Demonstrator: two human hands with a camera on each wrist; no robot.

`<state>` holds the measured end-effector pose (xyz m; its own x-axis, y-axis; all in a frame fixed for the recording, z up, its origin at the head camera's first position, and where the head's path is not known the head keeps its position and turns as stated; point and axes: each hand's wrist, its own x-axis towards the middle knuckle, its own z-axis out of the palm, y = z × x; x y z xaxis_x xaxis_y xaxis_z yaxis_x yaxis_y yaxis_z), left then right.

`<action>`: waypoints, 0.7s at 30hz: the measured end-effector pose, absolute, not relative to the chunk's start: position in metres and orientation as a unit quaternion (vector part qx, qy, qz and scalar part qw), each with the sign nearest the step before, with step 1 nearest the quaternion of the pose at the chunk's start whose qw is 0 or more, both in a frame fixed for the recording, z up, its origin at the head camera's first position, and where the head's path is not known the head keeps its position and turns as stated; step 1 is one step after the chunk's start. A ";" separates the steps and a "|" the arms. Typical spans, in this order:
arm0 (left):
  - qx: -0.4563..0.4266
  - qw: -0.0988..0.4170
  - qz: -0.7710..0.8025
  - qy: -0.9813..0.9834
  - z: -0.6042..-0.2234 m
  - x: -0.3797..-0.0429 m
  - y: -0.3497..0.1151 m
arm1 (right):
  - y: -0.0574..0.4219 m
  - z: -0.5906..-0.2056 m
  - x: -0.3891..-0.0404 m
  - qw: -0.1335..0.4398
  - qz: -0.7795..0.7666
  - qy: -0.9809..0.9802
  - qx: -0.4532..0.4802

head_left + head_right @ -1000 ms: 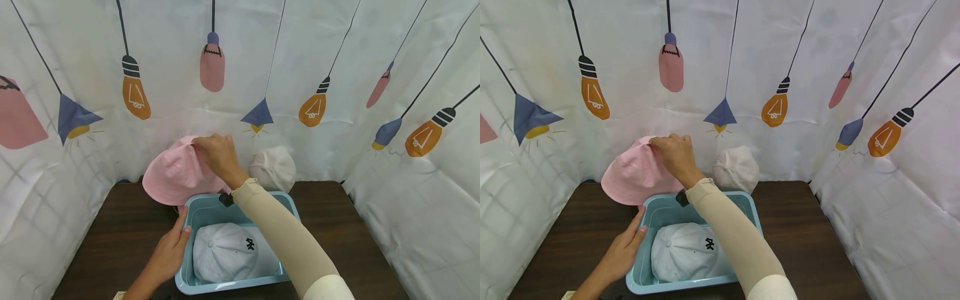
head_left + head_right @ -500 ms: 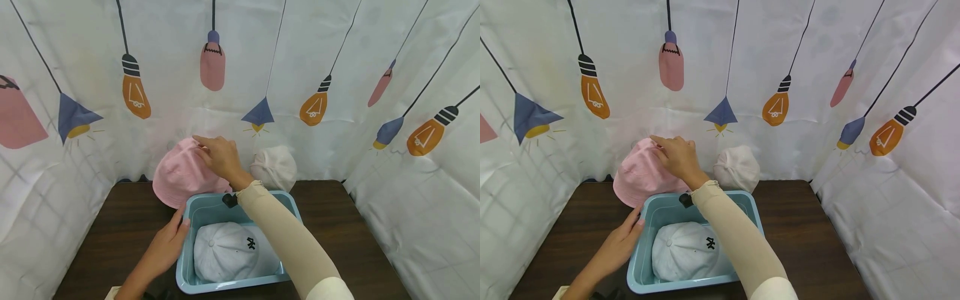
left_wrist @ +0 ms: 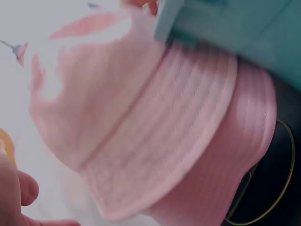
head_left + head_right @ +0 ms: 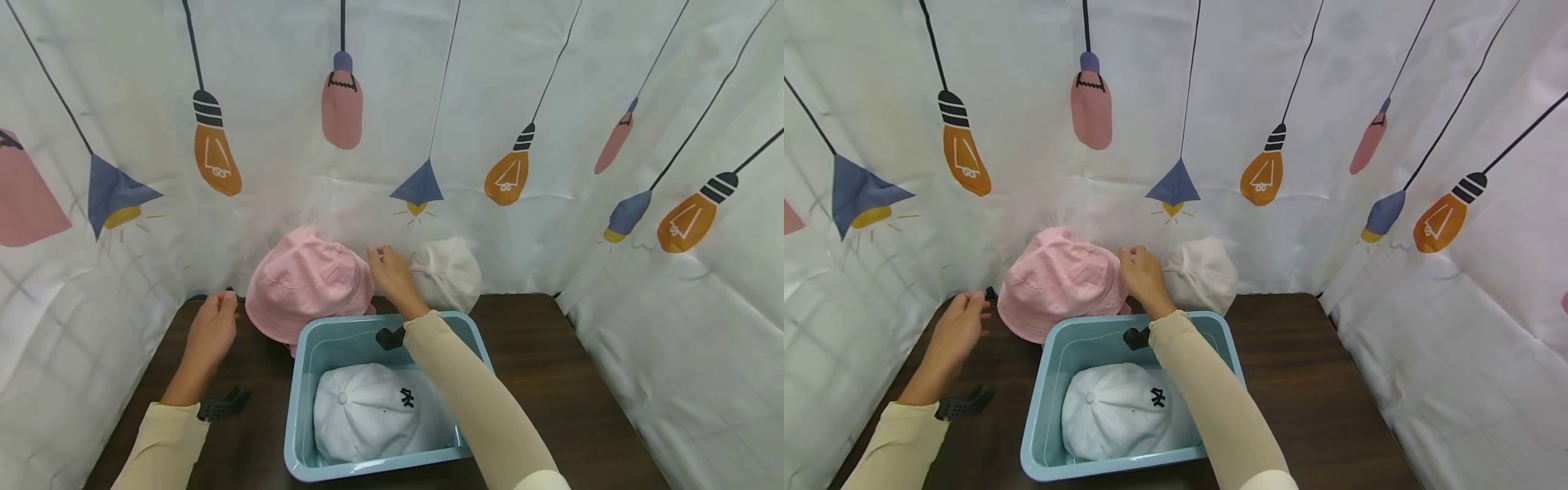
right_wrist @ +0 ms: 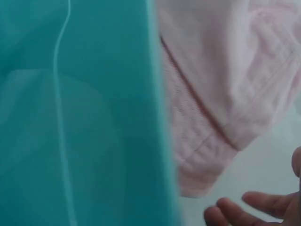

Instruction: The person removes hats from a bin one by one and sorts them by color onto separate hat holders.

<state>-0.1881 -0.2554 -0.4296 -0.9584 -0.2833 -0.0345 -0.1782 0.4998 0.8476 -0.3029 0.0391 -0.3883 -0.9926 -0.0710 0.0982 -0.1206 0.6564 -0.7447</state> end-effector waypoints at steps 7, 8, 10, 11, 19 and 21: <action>0.151 -0.007 -0.497 -0.855 -0.446 -0.213 -0.266 | 0.044 -0.417 -0.304 -0.009 0.376 -0.926 0.023; 0.154 -0.011 -0.498 -0.853 -0.448 -0.216 -0.266 | 0.045 -0.420 -0.304 -0.013 0.376 -0.926 0.024; 0.159 -0.013 -0.505 -0.848 -0.451 -0.220 -0.265 | 0.045 -0.424 -0.305 -0.021 0.380 -0.924 0.026; 0.159 -0.012 -0.507 -0.847 -0.452 -0.222 -0.264 | 0.045 -0.425 -0.305 -0.026 0.381 -0.924 0.029; 0.154 0.007 -0.508 -0.847 -0.456 -0.231 -0.259 | 0.043 -0.428 -0.303 -0.051 0.365 -0.928 0.055; 0.154 0.010 -0.506 -0.849 -0.457 -0.232 -0.258 | 0.043 -0.429 -0.304 -0.049 0.340 -0.937 0.057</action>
<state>-0.2324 -0.2580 -0.4574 -0.9526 -0.2708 -0.1389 -0.2510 0.4407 0.8619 -0.3037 0.0427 -0.4287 -0.9886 -0.1404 -0.0539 -0.0731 0.7619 -0.6436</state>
